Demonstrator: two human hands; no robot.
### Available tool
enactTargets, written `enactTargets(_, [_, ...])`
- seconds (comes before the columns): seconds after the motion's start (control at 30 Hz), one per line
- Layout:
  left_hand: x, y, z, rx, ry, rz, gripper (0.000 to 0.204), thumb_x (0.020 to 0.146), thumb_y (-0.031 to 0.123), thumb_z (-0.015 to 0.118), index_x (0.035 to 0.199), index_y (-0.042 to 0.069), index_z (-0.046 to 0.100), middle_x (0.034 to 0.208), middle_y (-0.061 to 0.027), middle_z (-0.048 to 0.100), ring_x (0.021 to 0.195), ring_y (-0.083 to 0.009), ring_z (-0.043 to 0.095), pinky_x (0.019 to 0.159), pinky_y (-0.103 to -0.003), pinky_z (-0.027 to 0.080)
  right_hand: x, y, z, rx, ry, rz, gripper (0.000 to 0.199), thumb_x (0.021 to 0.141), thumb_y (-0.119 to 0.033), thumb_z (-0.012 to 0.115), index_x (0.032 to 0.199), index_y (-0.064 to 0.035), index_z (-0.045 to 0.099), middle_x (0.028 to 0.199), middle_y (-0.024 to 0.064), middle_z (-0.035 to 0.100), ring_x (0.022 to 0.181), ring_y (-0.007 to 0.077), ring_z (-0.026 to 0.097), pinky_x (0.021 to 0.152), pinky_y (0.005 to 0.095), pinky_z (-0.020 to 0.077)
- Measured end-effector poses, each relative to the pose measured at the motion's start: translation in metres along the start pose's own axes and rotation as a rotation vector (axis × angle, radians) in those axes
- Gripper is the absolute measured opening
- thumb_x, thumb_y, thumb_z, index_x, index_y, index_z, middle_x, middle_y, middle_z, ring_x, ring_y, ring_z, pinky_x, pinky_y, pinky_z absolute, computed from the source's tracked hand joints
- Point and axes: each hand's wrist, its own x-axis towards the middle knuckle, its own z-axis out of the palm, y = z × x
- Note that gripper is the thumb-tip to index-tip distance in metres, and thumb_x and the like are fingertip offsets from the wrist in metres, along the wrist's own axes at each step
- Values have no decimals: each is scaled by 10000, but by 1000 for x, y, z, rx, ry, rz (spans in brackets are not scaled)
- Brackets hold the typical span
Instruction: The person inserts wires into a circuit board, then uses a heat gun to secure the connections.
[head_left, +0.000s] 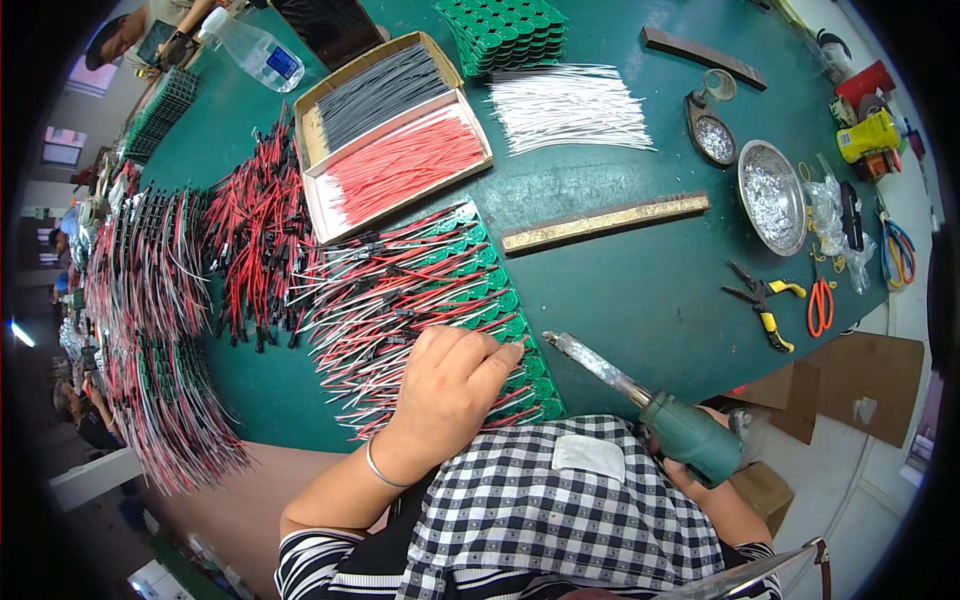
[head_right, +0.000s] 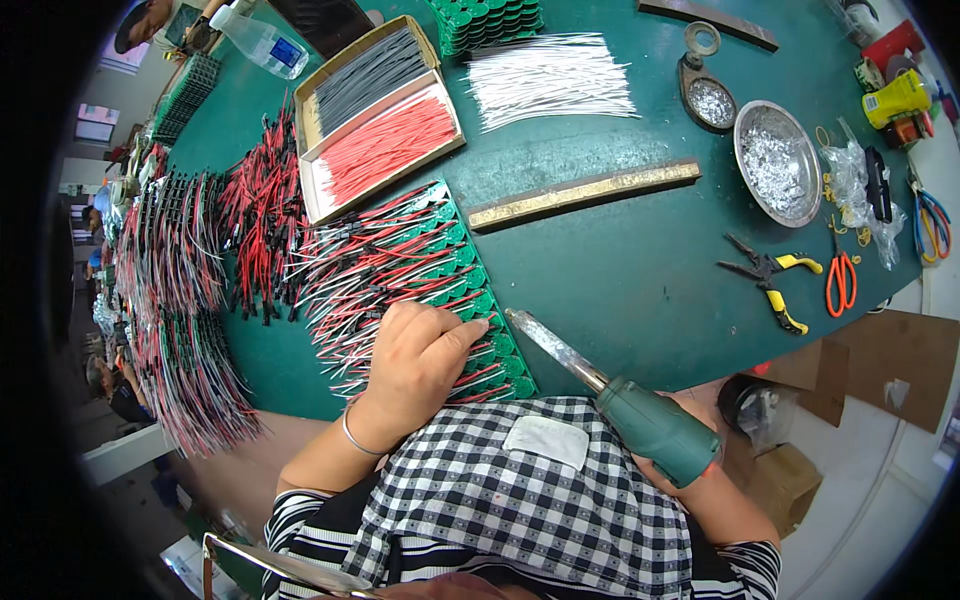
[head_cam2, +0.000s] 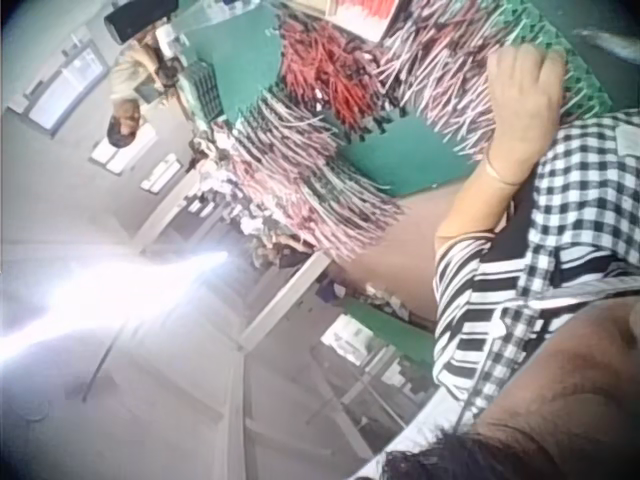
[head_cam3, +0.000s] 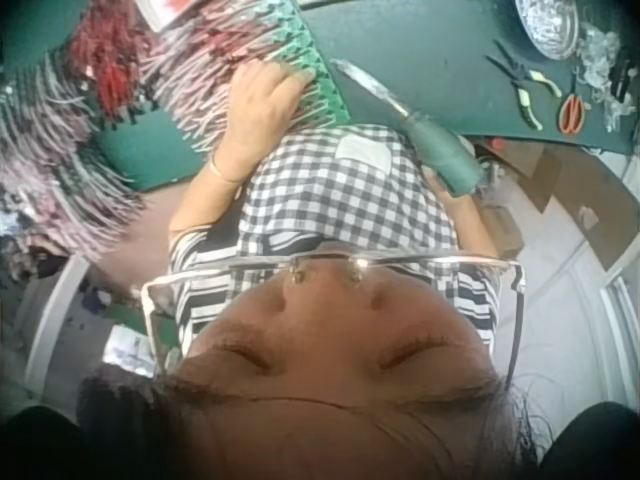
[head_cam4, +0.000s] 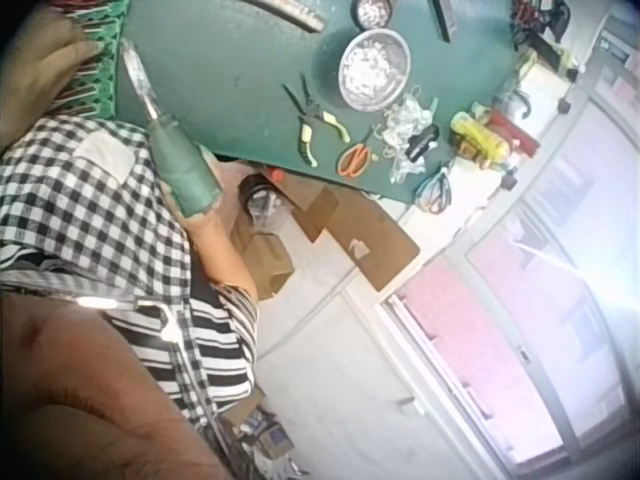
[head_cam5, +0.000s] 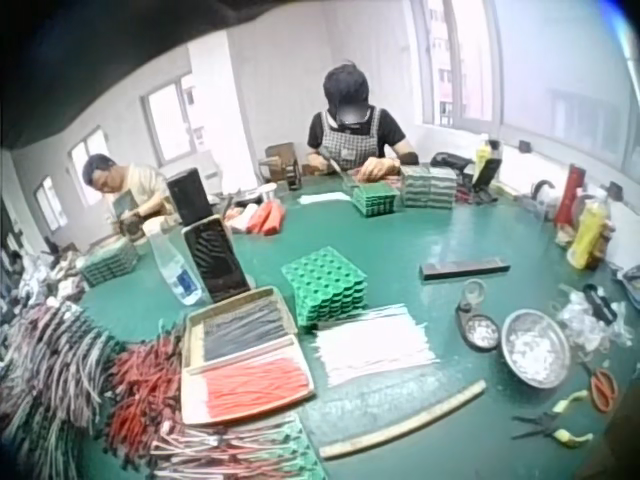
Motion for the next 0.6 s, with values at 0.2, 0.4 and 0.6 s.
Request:
enactTargets(0.2, [-1, -2, -1, -35, 18, -32, 240, 697, -1, 671, 924, 73, 654, 803, -39, 569, 731, -214, 541, 679, -353, 418, -20, 16, 4, 67, -39, 68, 378, 839, -372, 617, 1049, -58, 641, 1091, 91, 625, 1061, 278, 531, 936, 400, 381])
enactTargets(0.4, [-1, -4, -2, -47, -3, -52, 234, 687, -8, 680, 907, 70, 659, 808, -43, 571, 738, -222, 544, 681, -353, 421, -23, 25, 7, -24, -7, -11, 340, 854, -338, 603, 1049, -64, 653, 1098, 89, 622, 1090, 274, 505, 937, 401, 379])
enactTargets(0.6, [0, -5, -3, -77, 6, -54, 232, 689, -12, 683, 907, 66, 661, 809, -48, 578, 738, -224, 549, 675, -353, 421, -18, 18, 6, -6, -44, 100, 347, 853, -355, 605, 1050, -74, 655, 1086, 64, 627, 1082, 269, 504, 931, 393, 375])
